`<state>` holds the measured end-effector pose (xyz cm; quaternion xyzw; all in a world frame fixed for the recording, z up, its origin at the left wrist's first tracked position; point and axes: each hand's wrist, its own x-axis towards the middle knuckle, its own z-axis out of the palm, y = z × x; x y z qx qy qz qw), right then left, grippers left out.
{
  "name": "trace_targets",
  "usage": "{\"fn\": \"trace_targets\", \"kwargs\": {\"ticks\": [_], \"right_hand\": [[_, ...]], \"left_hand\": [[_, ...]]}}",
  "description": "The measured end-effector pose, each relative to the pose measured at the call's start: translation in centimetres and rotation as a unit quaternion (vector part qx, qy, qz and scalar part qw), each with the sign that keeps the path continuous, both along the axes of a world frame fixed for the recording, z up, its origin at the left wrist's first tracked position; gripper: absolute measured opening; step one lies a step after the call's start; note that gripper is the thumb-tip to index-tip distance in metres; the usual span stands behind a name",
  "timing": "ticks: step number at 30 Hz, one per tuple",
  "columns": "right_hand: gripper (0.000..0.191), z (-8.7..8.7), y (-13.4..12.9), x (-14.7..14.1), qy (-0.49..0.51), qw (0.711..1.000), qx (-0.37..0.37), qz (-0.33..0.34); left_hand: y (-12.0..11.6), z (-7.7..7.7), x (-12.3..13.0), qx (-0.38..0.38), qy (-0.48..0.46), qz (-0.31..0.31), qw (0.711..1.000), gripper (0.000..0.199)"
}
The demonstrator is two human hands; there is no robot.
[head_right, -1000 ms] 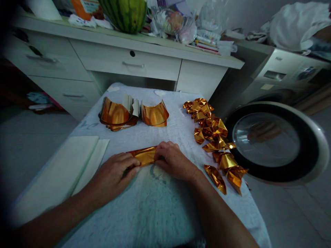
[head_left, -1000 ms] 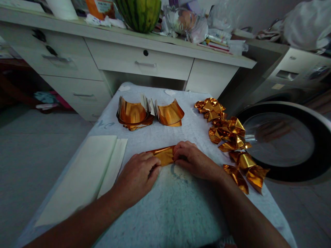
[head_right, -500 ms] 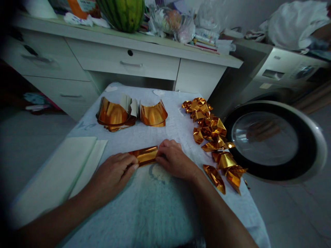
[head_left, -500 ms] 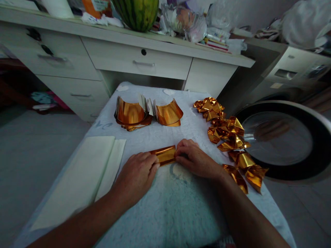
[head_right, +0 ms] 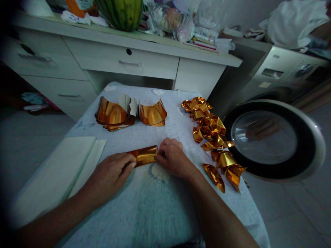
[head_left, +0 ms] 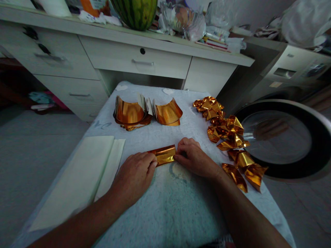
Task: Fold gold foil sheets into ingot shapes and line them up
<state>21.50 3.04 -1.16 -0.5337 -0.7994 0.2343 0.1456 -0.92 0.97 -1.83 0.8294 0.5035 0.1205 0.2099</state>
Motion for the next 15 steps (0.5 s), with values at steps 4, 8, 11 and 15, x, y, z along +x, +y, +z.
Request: {"fn": "trace_targets", "kwargs": {"ticks": [4, 8, 11, 15], "right_hand": [[0.017, -0.08, 0.03, -0.02, 0.005, 1.0, -0.002, -0.001], [0.014, -0.22, 0.06, 0.02, 0.011, 1.0, -0.005, -0.008], [0.015, -0.22, 0.05, -0.05, 0.013, 1.0, -0.012, -0.018], [0.017, -0.1, 0.03, -0.24, 0.013, 1.0, -0.011, -0.025]], "left_hand": [[-0.02, -0.08, 0.19, 0.013, 0.024, 0.022, 0.999, 0.018], [-0.02, -0.24, 0.3, 0.021, 0.049, 0.03, 0.998, 0.017], [-0.05, -0.16, 0.35, 0.029, 0.052, 0.033, 0.998, 0.017], [-0.09, 0.0, 0.4, 0.033, 0.051, 0.039, 0.997, 0.017]]}}
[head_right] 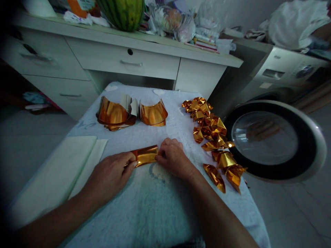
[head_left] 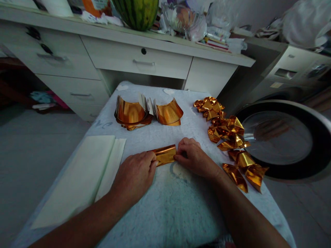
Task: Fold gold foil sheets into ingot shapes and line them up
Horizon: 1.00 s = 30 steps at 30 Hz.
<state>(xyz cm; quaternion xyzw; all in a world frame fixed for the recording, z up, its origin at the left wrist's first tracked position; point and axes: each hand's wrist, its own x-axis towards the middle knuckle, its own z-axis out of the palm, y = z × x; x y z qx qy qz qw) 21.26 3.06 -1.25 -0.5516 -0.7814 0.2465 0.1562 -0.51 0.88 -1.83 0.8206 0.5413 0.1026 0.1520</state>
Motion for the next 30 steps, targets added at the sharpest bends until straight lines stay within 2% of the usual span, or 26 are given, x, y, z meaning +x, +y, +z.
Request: {"fn": "trace_targets", "kwargs": {"ticks": [23, 30], "right_hand": [[0.016, 0.22, -0.09, -0.16, -0.007, 1.0, -0.005, -0.002], [0.015, -0.11, -0.04, -0.14, -0.011, 1.0, 0.004, -0.005]], "left_hand": [[-0.05, 0.34, 0.15, -0.009, 0.057, 0.014, 0.998, 0.022], [-0.01, -0.04, 0.15, -0.006, 0.055, 0.015, 0.998, 0.02]]}}
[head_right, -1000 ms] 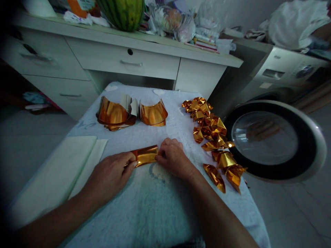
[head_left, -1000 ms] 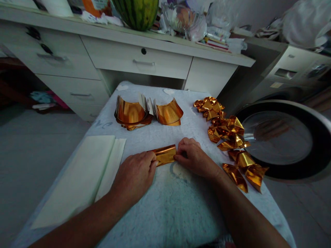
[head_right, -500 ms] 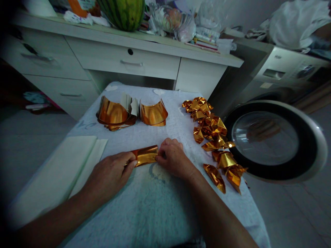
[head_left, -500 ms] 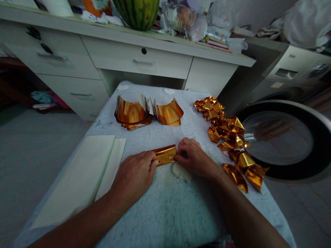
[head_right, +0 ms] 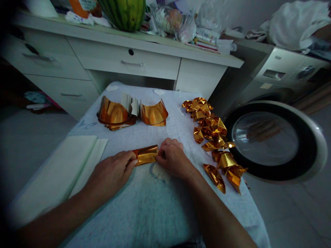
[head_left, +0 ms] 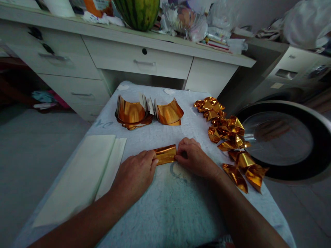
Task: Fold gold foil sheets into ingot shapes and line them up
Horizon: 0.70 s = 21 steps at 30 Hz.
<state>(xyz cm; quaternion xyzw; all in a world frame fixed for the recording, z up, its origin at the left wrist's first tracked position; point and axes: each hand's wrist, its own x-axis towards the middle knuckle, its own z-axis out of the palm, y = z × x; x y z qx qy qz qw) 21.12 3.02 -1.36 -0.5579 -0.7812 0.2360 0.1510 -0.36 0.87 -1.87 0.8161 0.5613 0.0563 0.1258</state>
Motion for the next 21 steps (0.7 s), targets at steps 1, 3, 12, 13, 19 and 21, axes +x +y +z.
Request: {"fn": "trace_targets", "kwargs": {"ticks": [1, 3, 12, 13, 19, 21], "right_hand": [[0.015, -0.07, 0.01, 0.01, 0.001, 1.0, 0.002, 0.0], [0.016, -0.14, 0.03, 0.03, 0.004, 1.0, 0.002, 0.0], [0.017, 0.13, 0.01, -0.06, 0.003, 1.0, -0.007, -0.003], [0.017, 0.14, 0.01, -0.07, 0.002, 1.0, -0.007, -0.003], [0.016, -0.01, -0.04, -0.04, 0.006, 1.0, -0.003, -0.004], [0.017, -0.09, -0.04, -0.05, 0.006, 1.0, 0.0, -0.008]], "left_hand": [[-0.02, -0.07, -0.02, 0.002, 0.0, 0.0, 1.0, 0.019], [-0.04, -0.18, -0.04, 0.004, 0.0, -0.001, 1.0, 0.019], [0.0, 0.25, 0.07, -0.005, 0.023, 0.014, 1.0, 0.021], [-0.03, 0.3, 0.07, -0.004, 0.027, 0.015, 1.0, 0.021], [0.01, 0.36, 0.15, -0.006, 0.039, 0.014, 0.999, 0.022], [0.11, 0.36, 0.19, -0.01, 0.04, 0.014, 0.999, 0.022]]}}
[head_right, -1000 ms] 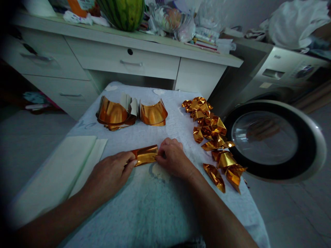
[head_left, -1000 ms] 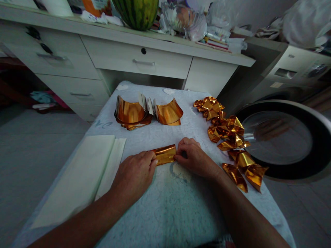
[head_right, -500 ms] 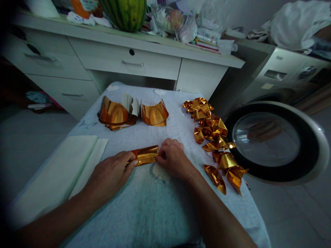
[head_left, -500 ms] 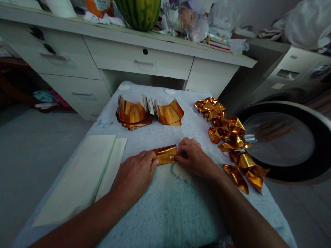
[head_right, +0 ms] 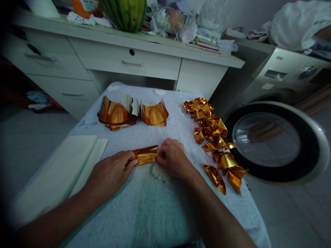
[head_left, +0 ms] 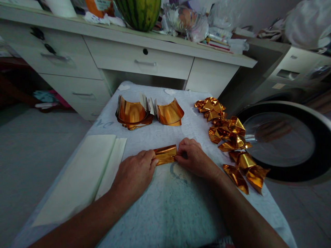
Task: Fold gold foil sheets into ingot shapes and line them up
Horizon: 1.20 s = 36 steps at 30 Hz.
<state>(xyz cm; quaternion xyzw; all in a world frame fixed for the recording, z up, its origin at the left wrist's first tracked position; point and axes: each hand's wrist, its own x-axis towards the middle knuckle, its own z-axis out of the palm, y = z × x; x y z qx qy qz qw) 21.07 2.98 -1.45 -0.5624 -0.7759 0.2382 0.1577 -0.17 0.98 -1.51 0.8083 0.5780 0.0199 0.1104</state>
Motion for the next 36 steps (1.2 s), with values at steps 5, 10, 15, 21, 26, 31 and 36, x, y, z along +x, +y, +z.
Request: {"fn": "trace_targets", "kwargs": {"ticks": [5, 10, 15, 21, 26, 31, 36], "right_hand": [[0.016, -0.1, 0.01, -0.13, -0.003, 1.0, -0.001, -0.006], [0.016, -0.15, 0.03, -0.15, -0.003, 1.0, 0.001, -0.009], [0.015, -0.29, 0.02, -0.06, 0.0, 1.0, 0.012, -0.006], [0.016, -0.36, 0.0, -0.13, 0.0, 1.0, 0.012, -0.011], [0.017, -0.52, 0.07, 0.03, -0.005, 1.0, 0.015, -0.012], [0.019, -0.39, 0.13, 0.26, -0.01, 1.0, 0.009, -0.016], [0.019, -0.05, 0.21, 0.47, -0.011, 1.0, 0.0, -0.011]], "left_hand": [[0.04, -0.06, 0.03, -0.005, -0.003, 0.0, 1.0, 0.019], [-0.11, -0.2, 0.02, 0.002, 0.003, -0.001, 1.0, 0.018], [-0.1, -0.37, 0.07, 0.015, 0.017, -0.006, 1.0, 0.023], [-0.03, -0.34, 0.22, 0.015, 0.035, -0.003, 0.999, 0.026], [-0.11, -0.33, 0.18, 0.016, 0.03, -0.005, 0.999, 0.022], [-0.14, -0.59, 0.04, 0.014, 0.015, -0.007, 1.0, 0.016], [-0.01, -0.6, 0.12, 0.037, -0.008, -0.035, 0.999, 0.017]]}}
